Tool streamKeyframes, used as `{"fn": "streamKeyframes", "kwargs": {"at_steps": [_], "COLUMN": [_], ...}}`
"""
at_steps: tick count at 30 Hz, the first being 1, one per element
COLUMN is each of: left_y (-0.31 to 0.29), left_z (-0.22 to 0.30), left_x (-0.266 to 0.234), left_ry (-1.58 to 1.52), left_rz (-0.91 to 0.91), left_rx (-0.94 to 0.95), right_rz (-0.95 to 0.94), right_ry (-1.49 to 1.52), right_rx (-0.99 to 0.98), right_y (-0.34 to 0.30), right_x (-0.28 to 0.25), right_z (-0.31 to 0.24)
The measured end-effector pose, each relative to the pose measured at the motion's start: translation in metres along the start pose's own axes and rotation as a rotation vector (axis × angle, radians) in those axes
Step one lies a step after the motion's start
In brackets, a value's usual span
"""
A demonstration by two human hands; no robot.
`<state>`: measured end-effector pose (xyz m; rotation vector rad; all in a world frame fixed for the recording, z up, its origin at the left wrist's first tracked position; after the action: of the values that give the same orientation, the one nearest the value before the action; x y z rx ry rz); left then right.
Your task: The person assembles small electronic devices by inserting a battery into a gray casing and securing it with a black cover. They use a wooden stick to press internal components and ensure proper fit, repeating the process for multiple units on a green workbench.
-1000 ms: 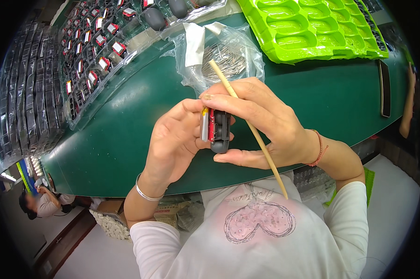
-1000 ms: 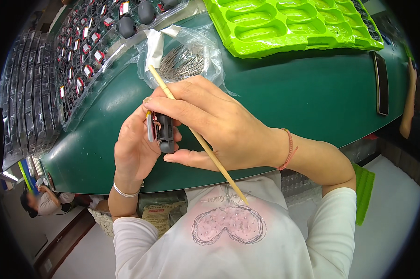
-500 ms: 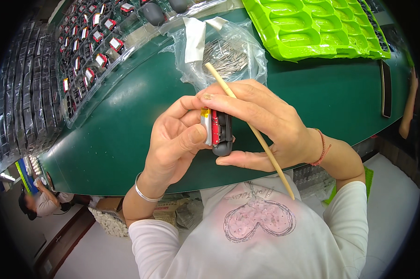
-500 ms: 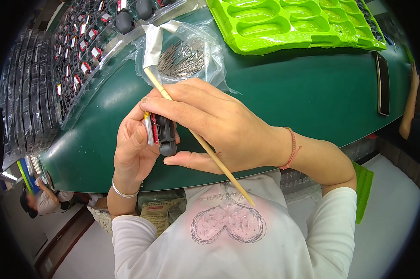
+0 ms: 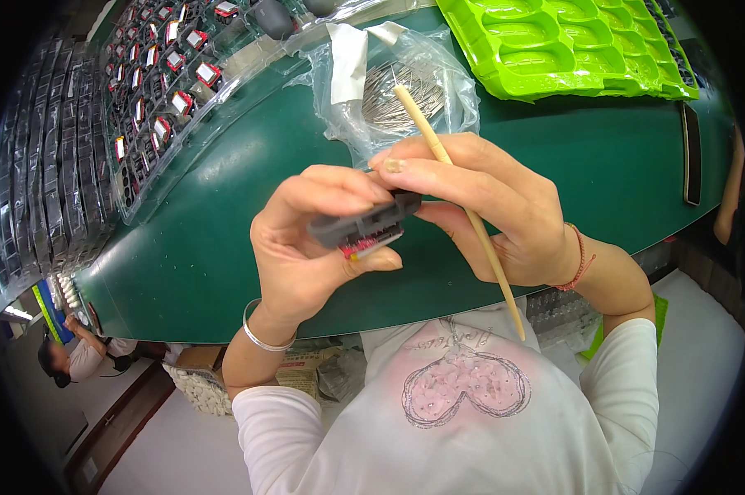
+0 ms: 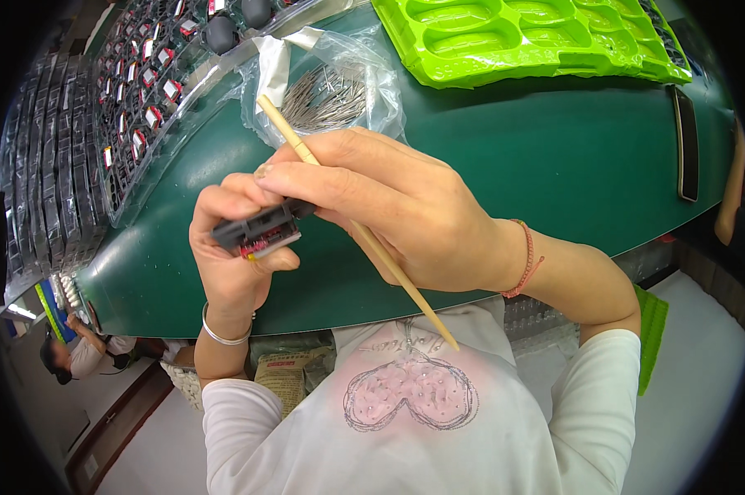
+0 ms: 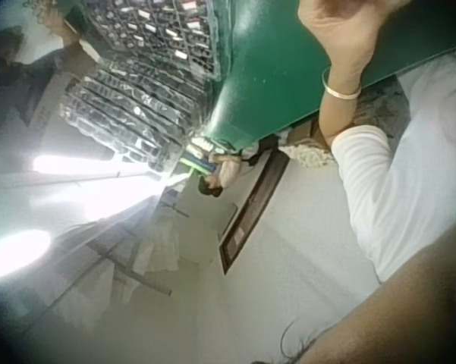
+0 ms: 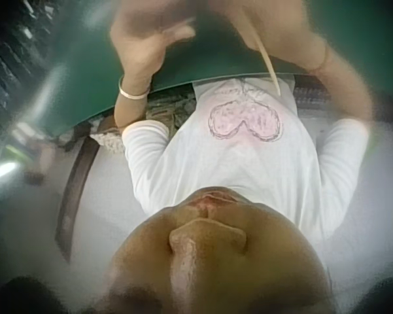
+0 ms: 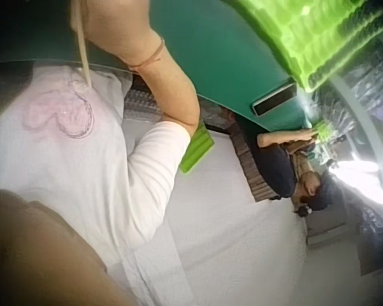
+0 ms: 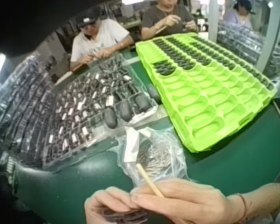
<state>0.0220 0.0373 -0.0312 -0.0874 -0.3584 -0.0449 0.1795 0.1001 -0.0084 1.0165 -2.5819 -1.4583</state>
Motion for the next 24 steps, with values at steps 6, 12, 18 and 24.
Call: {"fn": "streamKeyframes", "kwargs": {"at_steps": [6,12,18,24], "left_y": [-0.001,-0.001,-0.003,-0.006], "left_z": [0.006,0.007,0.005,0.011], "left_x": [0.007,0.008,0.006,0.003], "left_ry": [0.245,0.286,0.265,0.143], "left_rz": [-0.076,-0.076,-0.113,0.032], "left_rx": [0.137,0.158,0.148,0.113], "right_rz": [0.027,0.036,0.027,0.045], "right_ry": [-0.003,-0.001,0.004,-0.008], "right_rx": [-0.061,-0.072,-0.065,-0.051], "right_y": [0.002,0.002,0.001,0.005], "right_x": [-0.003,-0.002,-0.001,-0.004], "right_z": [-0.004,-0.004,-0.003,-0.007]}}
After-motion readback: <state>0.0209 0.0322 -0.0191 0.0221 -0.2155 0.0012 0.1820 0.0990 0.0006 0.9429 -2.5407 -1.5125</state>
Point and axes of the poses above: each hand's wrist, its own y-axis towards the middle knuckle, its own x-axis out of the palm, z = x × y, the point moved 5 cm from there along y, towards the middle knuckle, and after that the axes turned 13 degrees about -x, right-handed, at the moved point
